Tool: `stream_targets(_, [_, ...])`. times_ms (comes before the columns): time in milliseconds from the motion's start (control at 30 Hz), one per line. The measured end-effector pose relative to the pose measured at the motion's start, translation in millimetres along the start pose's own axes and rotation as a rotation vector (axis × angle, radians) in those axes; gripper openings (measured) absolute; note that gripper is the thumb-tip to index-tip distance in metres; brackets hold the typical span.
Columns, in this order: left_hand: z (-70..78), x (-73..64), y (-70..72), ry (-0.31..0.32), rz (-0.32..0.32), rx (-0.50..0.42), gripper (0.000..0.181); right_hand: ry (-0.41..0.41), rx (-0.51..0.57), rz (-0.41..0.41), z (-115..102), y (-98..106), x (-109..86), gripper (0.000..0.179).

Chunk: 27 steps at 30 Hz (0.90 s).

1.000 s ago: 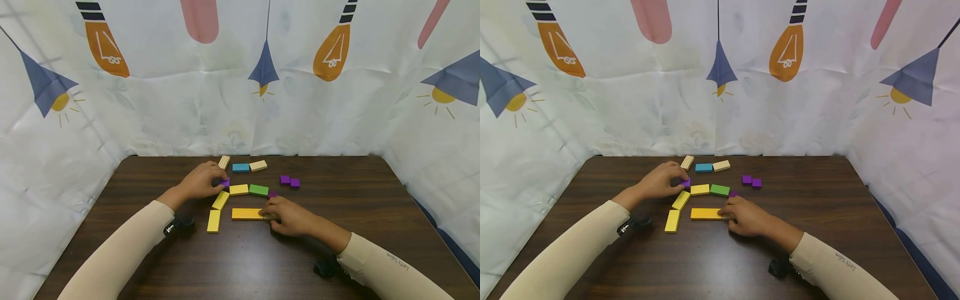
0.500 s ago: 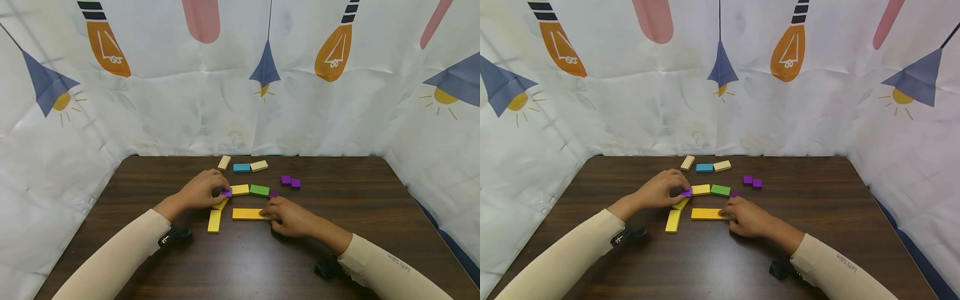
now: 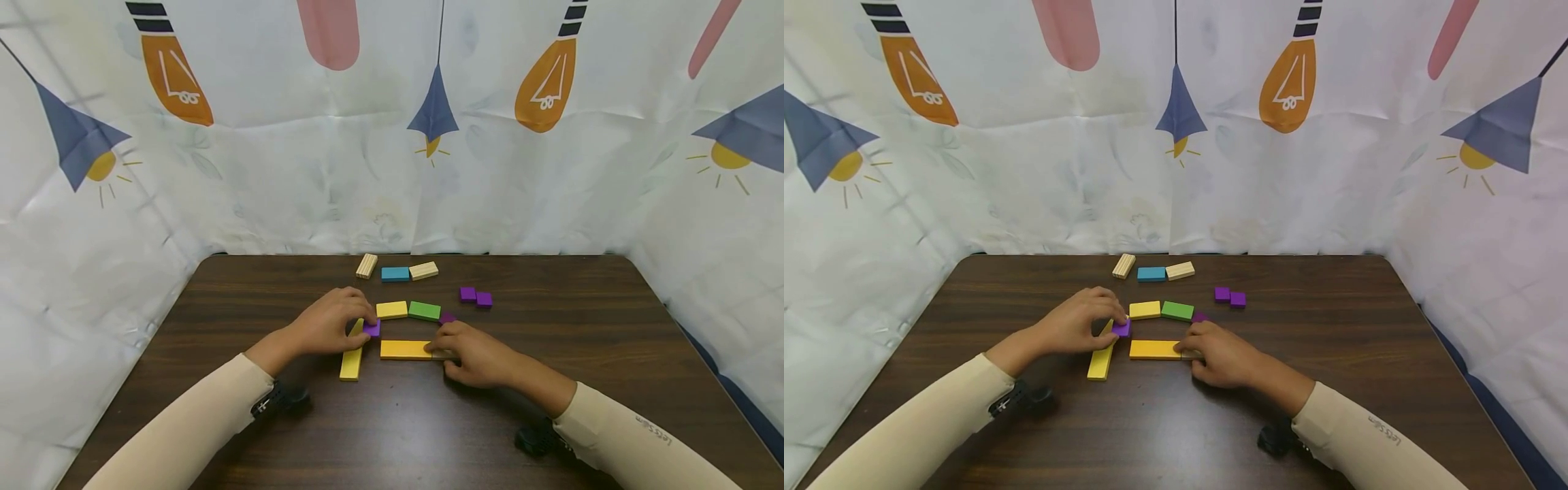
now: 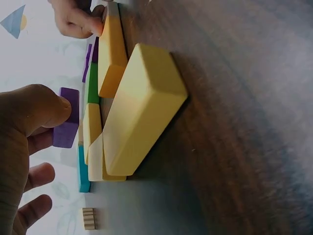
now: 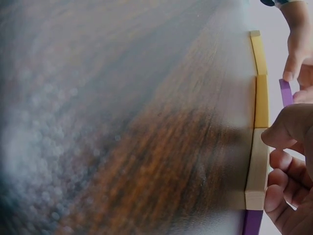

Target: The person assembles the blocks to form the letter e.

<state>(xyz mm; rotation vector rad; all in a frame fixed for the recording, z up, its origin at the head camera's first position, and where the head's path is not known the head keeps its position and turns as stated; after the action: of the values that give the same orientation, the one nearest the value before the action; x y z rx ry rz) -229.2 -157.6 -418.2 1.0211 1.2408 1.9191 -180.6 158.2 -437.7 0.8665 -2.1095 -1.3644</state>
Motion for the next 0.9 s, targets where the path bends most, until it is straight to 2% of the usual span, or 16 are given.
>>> stream_targets(267, [6.7,-6.1,-3.9,-0.046,0.000,-0.013,0.017,-0.008,0.006,-0.007,-0.2,0.0,-0.3,0.037])
stream_targets(900, [11.0,-12.3,-12.7,-0.023,-0.021,-0.014,0.017,-0.005,0.012,-0.003,0.3,-0.8,0.7,0.037])
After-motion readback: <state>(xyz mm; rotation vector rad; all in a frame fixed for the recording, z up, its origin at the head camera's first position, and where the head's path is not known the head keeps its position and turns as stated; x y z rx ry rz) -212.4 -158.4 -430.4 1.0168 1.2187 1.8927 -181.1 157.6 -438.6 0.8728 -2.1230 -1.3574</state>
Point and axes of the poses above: each hand's wrist, its own x-axis towards the middle knuckle, its own y-axis out of the back of the hand, z = x × y, the point moved 1 cm from there along x, towards the middle knuckle, and after that the axes turned 5 degrees about -y, right-handed, at the moved point
